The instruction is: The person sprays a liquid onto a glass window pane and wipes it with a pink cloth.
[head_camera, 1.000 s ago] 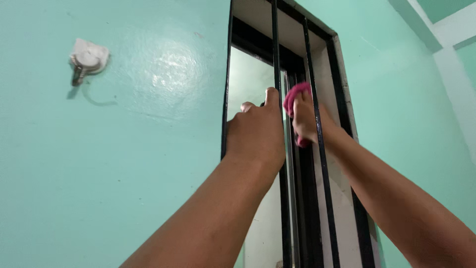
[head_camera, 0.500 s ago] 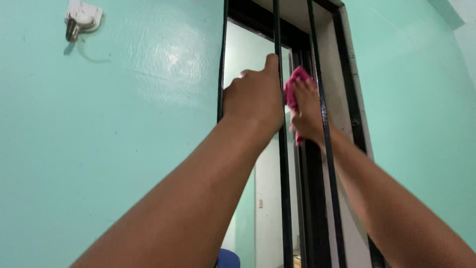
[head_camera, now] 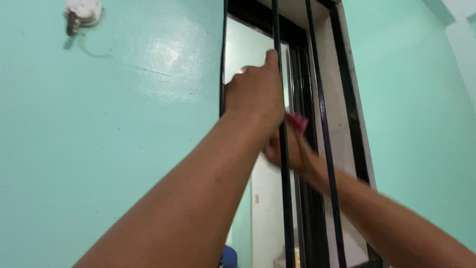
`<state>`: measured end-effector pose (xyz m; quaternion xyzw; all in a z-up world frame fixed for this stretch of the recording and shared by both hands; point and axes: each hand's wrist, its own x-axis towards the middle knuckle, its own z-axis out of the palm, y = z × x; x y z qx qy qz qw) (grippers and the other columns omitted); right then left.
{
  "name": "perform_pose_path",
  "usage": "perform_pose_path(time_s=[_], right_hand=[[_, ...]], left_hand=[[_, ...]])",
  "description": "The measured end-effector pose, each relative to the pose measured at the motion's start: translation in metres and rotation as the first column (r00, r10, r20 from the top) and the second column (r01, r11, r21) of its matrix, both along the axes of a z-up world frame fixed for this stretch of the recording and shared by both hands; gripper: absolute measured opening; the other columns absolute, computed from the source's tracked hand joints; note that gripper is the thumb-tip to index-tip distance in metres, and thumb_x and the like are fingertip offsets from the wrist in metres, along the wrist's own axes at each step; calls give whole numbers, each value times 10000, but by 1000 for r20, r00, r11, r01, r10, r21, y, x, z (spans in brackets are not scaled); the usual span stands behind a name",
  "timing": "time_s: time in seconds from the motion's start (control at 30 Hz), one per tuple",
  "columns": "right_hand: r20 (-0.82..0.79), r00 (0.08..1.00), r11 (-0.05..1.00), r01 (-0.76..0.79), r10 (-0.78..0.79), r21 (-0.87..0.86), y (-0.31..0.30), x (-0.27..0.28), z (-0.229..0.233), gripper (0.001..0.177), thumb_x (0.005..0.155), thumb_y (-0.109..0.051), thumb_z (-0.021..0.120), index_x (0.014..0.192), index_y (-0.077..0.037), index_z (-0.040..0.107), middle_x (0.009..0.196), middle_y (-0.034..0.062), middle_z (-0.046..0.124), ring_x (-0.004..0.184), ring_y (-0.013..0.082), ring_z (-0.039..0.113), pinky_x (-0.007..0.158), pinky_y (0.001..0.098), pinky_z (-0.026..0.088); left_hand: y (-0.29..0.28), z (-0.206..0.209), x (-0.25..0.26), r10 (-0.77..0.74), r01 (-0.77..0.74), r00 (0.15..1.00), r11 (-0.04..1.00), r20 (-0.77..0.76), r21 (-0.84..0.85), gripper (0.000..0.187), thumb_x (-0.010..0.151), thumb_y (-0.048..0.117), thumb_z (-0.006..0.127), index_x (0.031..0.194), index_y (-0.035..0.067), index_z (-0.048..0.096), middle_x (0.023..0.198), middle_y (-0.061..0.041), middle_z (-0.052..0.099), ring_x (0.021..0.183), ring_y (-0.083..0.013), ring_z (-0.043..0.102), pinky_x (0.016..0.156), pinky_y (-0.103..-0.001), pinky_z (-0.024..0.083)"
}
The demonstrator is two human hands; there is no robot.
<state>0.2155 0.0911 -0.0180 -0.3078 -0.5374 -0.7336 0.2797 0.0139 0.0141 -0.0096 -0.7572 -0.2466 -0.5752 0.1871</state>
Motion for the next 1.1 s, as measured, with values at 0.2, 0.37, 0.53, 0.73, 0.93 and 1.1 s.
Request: perform_pose_path(time_s=[0.2,0.37,0.53,0.73,0.93,1.1], right_hand=[[139,989,924,-106,59,367,16,4,30,450,964,-403,579,1097,24,628,1028,211,694,884,309,695,749,398,585],[-213,977,889,-80,-20,-452,63,30,6,257,1005,-319,609,1026,-68,661,855,99,666,781,173,674,737,386,582],[-50,983,953,-184,177,-240,57,52,26,226,978,-299,628,1003,-77,658,771,67,632,714,174,608,674,374,533],[-199,892,875,-443,407,-195,52,36,79,275,1010,-281,617,1126,-31,617,946,89,633,817,195,595,722,382,527],[-98,929,846,-365,356,-389,59,24,19,358,1001,-279,633,1240,-17,581,1061,99,631,958,205,612,861,398,527],[-147,786,737,-615,600,-279,38,31,69,447,993,-277,646,1335,-4,552,1157,107,630,1077,212,627,978,412,528]], left_hand=[[1,2,1,-39,39,999,999,32,11,580,973,156,641,1469,59,357,1073,-285,654,939,-402,739,749,-422,672],[1,3,-1,-30,30,1000,1000,0,0,748,848,126,761,1472,61,351,1083,-275,656,930,-368,748,758,-416,660],[0,0,3,-34,34,999,999,4,35,616,897,129,691,1432,63,393,1073,-258,683,976,-362,733,781,-426,660],[1,2,-3,-49,49,998,999,29,21,502,958,178,622,1401,59,419,1089,-258,674,1020,-374,722,827,-445,642],[-5,-1,-4,-14,12,999,999,-51,-36,651,952,152,647,1507,46,322,1095,-254,695,973,-346,761,807,-414,668],[-10,-1,-4,90,-89,995,996,-42,26,652,911,165,695,1457,57,353,1130,-300,650,998,-401,705,811,-457,633]])
